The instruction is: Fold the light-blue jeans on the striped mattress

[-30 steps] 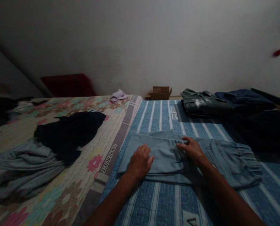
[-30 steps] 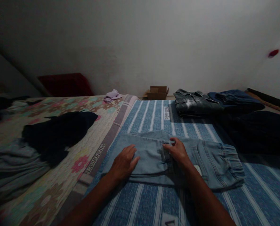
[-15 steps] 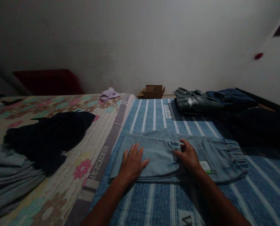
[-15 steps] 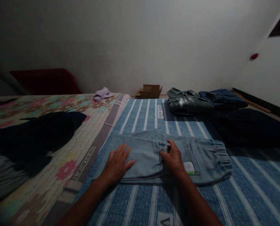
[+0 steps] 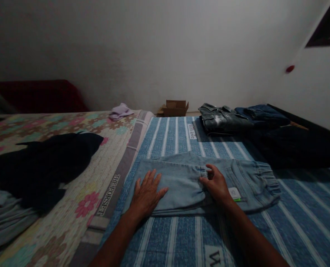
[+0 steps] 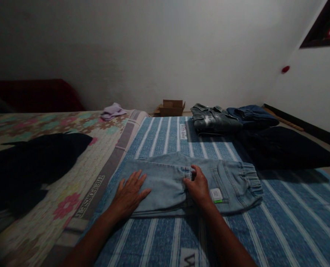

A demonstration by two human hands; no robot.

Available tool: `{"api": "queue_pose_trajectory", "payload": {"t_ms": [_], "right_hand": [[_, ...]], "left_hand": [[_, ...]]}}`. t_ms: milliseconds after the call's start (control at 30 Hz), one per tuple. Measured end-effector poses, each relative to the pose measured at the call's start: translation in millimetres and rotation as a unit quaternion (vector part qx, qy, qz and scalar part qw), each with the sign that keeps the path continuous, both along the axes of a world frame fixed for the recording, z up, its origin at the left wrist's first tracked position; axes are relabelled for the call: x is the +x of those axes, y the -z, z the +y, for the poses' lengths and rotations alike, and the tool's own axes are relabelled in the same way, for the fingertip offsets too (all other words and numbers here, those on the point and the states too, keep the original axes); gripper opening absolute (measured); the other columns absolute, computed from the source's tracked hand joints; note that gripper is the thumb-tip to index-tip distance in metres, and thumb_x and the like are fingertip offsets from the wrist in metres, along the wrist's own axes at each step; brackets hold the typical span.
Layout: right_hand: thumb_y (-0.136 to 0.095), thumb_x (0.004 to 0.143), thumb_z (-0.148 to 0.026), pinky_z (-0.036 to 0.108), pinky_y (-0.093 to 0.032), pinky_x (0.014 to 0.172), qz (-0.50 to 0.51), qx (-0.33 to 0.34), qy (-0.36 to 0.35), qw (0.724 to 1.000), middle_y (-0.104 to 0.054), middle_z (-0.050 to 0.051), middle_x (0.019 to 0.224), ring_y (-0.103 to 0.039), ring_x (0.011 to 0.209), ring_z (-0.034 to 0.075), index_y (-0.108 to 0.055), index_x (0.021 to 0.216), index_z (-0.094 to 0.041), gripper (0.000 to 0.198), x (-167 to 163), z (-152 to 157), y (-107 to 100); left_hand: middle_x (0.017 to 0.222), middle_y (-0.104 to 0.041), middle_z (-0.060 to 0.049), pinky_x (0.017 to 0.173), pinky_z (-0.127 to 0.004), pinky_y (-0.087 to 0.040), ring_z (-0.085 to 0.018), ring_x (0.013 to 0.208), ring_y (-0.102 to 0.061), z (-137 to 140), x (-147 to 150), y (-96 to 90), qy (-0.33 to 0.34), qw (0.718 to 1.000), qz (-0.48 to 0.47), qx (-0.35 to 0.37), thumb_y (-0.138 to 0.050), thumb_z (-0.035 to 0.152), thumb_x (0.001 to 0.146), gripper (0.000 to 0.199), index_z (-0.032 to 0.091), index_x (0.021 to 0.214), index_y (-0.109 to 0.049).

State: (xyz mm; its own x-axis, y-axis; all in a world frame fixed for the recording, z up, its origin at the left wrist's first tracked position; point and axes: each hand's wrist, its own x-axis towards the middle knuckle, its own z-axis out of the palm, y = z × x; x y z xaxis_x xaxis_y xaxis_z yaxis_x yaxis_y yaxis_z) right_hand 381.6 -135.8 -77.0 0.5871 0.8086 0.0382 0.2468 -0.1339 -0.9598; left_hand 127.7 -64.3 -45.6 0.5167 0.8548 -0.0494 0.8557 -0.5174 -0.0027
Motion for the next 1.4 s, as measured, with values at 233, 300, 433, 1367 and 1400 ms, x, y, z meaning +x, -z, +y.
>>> {"api": "queue_pose_trajectory", "payload": {"t_ms": [233, 300, 433, 1367, 1400], "right_hand": [[-0.068, 0.058, -0.034, 0.036, -0.049, 0.077, 0.03, -0.012, -0.015, 0.999, -0.064, 0.005, 0.095, -0.063, 0.082, 0.022, -0.05, 0.118, -0.017, 0.065, 0, 1, 0], [-0.068, 0.058, -0.033, 0.035, -0.049, 0.077, 0.03, -0.014, -0.014, 0.999, -0.064, 0.006, 0.096, -0.063, 0.082, 0.022, -0.051, 0.118, -0.016, 0.065, 0, 2, 0], [-0.067, 0.058, -0.032, 0.035, -0.049, 0.077, 0.025, -0.012, -0.013, 1.0, -0.064, 0.007, 0.097, -0.063, 0.081, 0.022, -0.052, 0.118, -0.015, 0.064, -1, 2, 1], [-0.068, 0.062, -0.032, 0.037, -0.048, 0.087, 0.119, 0.03, 0.041, 0.992, -0.059, 0.013, 0.118, -0.06, 0.101, 0.025, -0.039, 0.131, -0.019, 0.076, -25, -17, -9], [-0.069, 0.06, -0.031, 0.036, -0.049, 0.084, 0.136, 0.025, 0.048, 0.989, -0.059, 0.012, 0.116, -0.061, 0.098, 0.024, -0.04, 0.13, -0.019, 0.076, -24, -17, -11]], "left_hand": [[0.146, -0.034, -0.013, 0.106, -0.052, -0.024, -0.027, 0.135, -0.027, 4, -13, 0.8, 0.002, 0.999, -0.023, 0.025, -0.037, 0.047, 0.091, 0.053, 0.016, 0.134, -0.043], [0.143, -0.038, -0.015, 0.105, -0.053, -0.026, -0.028, 0.134, -0.031, 5, -14, 2.6, 0.012, 0.999, -0.033, 0.035, -0.038, 0.045, 0.09, 0.051, 0.014, 0.13, -0.046], [0.136, -0.047, -0.016, 0.102, -0.054, -0.032, -0.029, 0.128, -0.039, 1, -17, 6.9, 0.04, 0.994, -0.073, 0.068, -0.042, 0.042, 0.089, 0.045, 0.014, 0.123, -0.052], [0.116, -0.063, -0.01, 0.089, -0.043, -0.052, -0.024, 0.109, -0.058, -85, 33, 18.6, 0.234, 0.933, -0.25, 0.113, -0.047, 0.01, 0.08, 0.035, 0.019, 0.113, -0.053], [0.116, -0.063, -0.01, 0.089, -0.043, -0.052, -0.025, 0.109, -0.058, -85, 33, 18.6, 0.235, 0.932, -0.252, 0.111, -0.047, 0.01, 0.08, 0.036, 0.019, 0.114, -0.053]]}}
